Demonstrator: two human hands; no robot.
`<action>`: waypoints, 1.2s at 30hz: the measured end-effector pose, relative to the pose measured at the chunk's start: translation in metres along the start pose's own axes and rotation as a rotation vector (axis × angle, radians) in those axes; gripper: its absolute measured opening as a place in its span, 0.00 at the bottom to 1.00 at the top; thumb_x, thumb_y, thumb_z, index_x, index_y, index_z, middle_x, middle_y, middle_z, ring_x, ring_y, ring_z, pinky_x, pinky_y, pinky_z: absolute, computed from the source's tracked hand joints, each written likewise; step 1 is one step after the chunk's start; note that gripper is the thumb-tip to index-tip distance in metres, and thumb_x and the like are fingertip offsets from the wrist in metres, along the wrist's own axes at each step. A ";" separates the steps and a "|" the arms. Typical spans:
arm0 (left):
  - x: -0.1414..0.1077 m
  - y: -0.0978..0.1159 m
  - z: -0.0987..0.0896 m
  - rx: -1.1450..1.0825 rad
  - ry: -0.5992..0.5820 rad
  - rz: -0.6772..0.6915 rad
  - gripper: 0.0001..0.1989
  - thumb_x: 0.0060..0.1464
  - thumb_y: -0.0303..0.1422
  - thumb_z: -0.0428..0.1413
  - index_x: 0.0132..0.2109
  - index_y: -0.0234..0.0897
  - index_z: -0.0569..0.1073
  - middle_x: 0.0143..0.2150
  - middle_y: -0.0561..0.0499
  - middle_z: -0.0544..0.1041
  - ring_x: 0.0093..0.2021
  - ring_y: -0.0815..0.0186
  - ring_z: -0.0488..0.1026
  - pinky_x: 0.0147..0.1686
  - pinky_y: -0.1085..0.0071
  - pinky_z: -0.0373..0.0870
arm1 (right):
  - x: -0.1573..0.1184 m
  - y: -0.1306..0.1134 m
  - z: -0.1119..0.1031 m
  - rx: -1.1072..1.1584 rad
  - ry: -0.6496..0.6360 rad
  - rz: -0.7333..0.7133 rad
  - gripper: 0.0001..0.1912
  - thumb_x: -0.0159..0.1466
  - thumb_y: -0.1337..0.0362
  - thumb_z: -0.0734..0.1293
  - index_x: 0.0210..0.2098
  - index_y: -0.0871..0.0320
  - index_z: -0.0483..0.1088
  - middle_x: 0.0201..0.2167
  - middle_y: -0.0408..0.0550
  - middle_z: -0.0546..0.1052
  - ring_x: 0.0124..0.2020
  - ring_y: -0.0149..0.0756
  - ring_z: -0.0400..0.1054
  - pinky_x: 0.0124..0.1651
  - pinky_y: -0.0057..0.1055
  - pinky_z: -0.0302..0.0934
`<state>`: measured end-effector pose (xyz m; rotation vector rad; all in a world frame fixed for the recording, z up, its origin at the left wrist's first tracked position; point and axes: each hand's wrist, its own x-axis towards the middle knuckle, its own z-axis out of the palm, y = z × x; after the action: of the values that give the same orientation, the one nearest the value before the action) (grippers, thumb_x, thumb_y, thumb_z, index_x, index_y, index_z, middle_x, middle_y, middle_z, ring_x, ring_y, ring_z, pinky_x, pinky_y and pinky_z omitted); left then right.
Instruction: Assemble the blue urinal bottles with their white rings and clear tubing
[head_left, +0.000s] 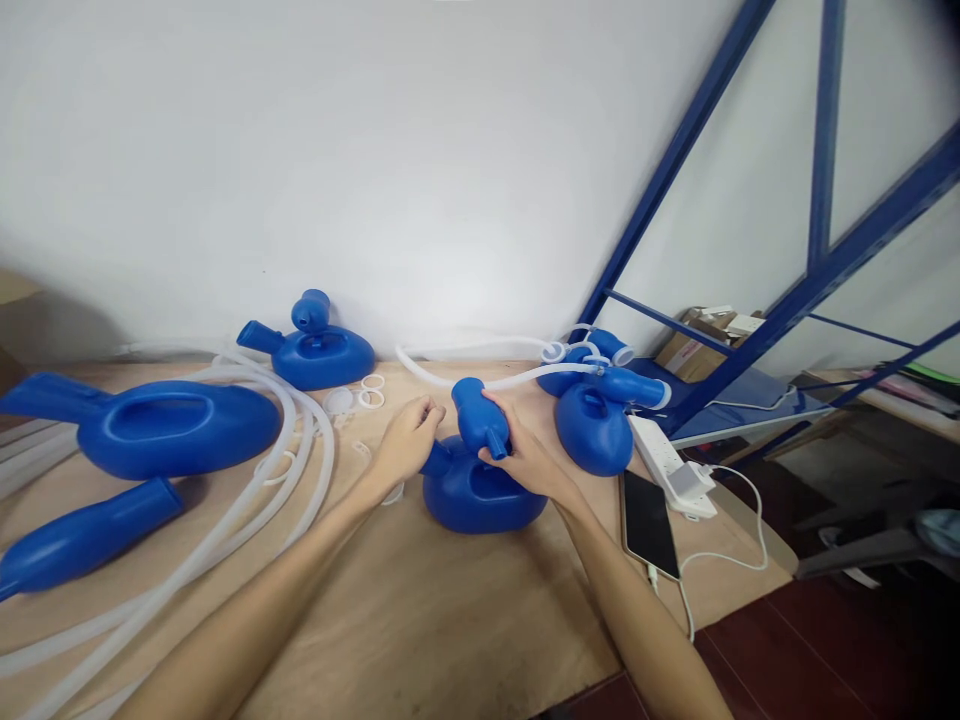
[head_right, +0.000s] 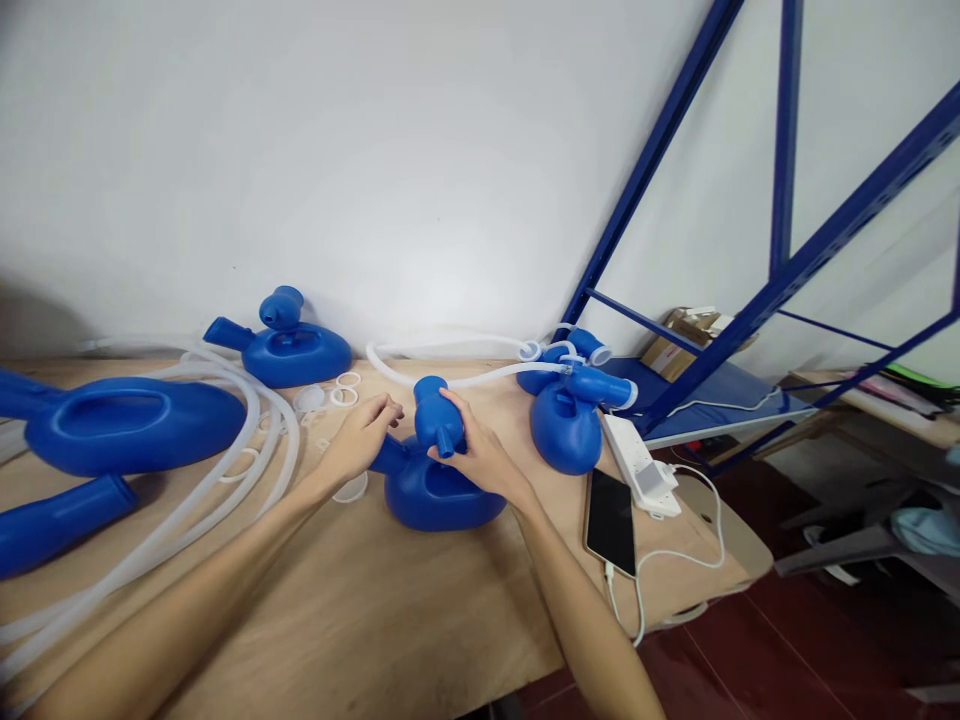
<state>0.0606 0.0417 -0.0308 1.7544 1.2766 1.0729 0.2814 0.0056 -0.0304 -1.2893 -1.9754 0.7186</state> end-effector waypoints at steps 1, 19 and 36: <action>-0.001 -0.001 0.000 -0.023 -0.004 0.007 0.16 0.64 0.43 0.46 0.32 0.41 0.68 0.35 0.48 0.77 0.39 0.57 0.74 0.43 0.60 0.72 | 0.001 -0.001 0.000 0.006 -0.008 -0.006 0.46 0.65 0.52 0.73 0.76 0.50 0.51 0.71 0.55 0.66 0.67 0.55 0.66 0.70 0.54 0.58; 0.004 -0.013 -0.012 -0.083 0.089 0.207 0.17 0.68 0.46 0.48 0.38 0.40 0.70 0.39 0.49 0.75 0.42 0.59 0.73 0.46 0.62 0.69 | 0.027 -0.005 -0.003 -0.090 -0.136 -0.227 0.52 0.62 0.50 0.77 0.77 0.48 0.50 0.74 0.57 0.62 0.73 0.56 0.60 0.74 0.57 0.53; 0.001 0.017 -0.068 -0.484 0.169 0.242 0.21 0.65 0.54 0.57 0.46 0.40 0.72 0.64 0.41 0.76 0.63 0.54 0.74 0.62 0.56 0.70 | 0.046 -0.034 -0.034 0.554 -0.124 -0.365 0.52 0.60 0.36 0.74 0.74 0.54 0.57 0.72 0.60 0.64 0.70 0.57 0.64 0.69 0.48 0.63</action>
<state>0.0052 0.0433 0.0119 1.4892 0.8138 1.5481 0.2749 0.0393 0.0265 -0.5527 -1.8469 1.0770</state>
